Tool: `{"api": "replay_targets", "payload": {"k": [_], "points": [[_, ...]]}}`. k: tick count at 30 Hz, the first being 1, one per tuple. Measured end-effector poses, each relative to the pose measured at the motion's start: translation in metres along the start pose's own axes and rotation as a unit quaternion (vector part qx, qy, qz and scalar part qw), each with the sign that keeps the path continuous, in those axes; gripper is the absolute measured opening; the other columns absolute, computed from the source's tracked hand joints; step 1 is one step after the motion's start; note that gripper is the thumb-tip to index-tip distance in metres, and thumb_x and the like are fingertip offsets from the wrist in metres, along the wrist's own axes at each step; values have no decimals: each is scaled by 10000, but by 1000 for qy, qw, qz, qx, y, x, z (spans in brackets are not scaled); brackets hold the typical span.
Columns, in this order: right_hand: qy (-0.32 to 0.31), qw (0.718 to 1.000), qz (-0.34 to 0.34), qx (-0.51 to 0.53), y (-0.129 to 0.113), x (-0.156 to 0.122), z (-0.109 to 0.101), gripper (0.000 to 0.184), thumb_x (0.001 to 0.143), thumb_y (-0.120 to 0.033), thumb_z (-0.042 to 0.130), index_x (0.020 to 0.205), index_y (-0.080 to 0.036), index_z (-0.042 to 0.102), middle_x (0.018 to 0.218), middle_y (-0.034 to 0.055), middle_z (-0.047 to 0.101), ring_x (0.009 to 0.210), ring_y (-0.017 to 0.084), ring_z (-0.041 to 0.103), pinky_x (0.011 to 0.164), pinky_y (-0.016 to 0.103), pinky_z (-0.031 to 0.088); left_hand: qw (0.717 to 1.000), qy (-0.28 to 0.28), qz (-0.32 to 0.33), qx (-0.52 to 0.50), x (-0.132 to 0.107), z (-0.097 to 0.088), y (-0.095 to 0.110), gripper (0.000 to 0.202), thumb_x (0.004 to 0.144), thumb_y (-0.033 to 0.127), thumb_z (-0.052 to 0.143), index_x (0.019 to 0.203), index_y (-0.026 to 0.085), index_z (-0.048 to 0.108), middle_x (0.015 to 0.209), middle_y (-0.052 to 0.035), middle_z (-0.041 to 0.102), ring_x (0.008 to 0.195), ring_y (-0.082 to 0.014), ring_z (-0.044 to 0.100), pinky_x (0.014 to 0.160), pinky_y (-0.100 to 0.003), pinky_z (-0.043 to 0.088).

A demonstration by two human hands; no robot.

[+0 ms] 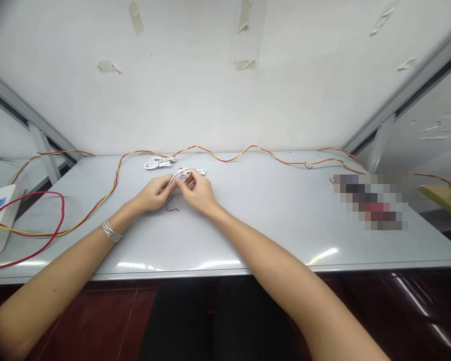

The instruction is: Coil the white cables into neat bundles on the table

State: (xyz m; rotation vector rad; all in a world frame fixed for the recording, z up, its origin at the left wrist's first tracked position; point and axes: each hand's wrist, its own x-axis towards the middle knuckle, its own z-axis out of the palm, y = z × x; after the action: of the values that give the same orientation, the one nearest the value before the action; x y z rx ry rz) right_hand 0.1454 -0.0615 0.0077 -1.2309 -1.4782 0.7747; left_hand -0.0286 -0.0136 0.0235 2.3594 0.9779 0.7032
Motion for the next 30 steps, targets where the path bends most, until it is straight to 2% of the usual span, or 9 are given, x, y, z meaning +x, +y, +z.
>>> {"api": "replay_targets", "payload": {"k": [3,6,8,11,14,17,20,25,30], "points": [[-38,996,11,-78,0,-1,-2,423,820,-467,776,1106,-166,695,878,35,678,719,159,601,733,326,495,999,22,-32,-3,0,-1,-3,281,972,422,440,798,208,492,684,-15,536,608,-152,449,616,-299,347],[-118,983,-17,-137,0,-3,-4,463,722,-479,872,1038,-167,741,974,77,689,876,207,625,827,368,506,997,44,-56,-6,-1,-5,-7,269,978,433,415,842,212,488,696,-8,534,605,-152,450,615,-302,353],[-159,974,-40,-154,1,-4,-5,375,717,-432,887,969,-186,761,983,77,696,933,228,626,860,384,501,996,54,-65,-3,-1,-6,-8,265,984,429,395,874,209,495,707,-5,530,612,-154,448,622,-307,353],[-190,966,-65,-161,2,-5,-5,76,827,-254,790,871,-195,773,934,63,707,883,208,629,845,366,487,996,56,-77,-6,-1,-6,-9,257,981,420,402,872,210,501,703,-2,519,624,-159,451,636,-312,353],[-205,961,-70,-170,1,-4,-5,125,879,-131,668,832,-183,772,888,58,712,821,188,627,807,340,472,995,51,-84,-10,-1,-4,-5,247,974,399,429,838,207,501,686,0,514,624,-156,456,635,-310,349],[-203,960,-70,-182,-3,-2,-10,107,900,-218,685,840,-181,767,870,59,720,805,192,623,771,331,457,995,44,-87,-7,-1,-3,-1,256,982,375,407,812,203,489,671,3,510,620,-153,457,633,-310,352],[-224,953,-49,-196,-8,0,-21,126,812,-312,803,802,-198,751,843,53,719,774,199,622,714,318,449,995,49,-90,-4,-1,-4,0,285,988,387,391,773,211,456,659,7,486,611,-150,438,623,-310,341],[-252,947,-5,-198,-7,1,-28,123,790,-89,707,732,-197,713,826,53,718,733,193,622,684,316,447,994,56,-89,5,0,-6,-3,348,994,443,375,727,223,410,622,14,438,583,-147,399,593,-305,315],[-225,953,-39,-201,-5,-1,-21,121,834,-78,642,769,-178,666,850,57,681,747,176,587,712,311,436,995,46,-87,-7,1,-3,-8,369,986,483,383,736,216,434,629,11,453,593,-147,409,594,-297,322]]}}
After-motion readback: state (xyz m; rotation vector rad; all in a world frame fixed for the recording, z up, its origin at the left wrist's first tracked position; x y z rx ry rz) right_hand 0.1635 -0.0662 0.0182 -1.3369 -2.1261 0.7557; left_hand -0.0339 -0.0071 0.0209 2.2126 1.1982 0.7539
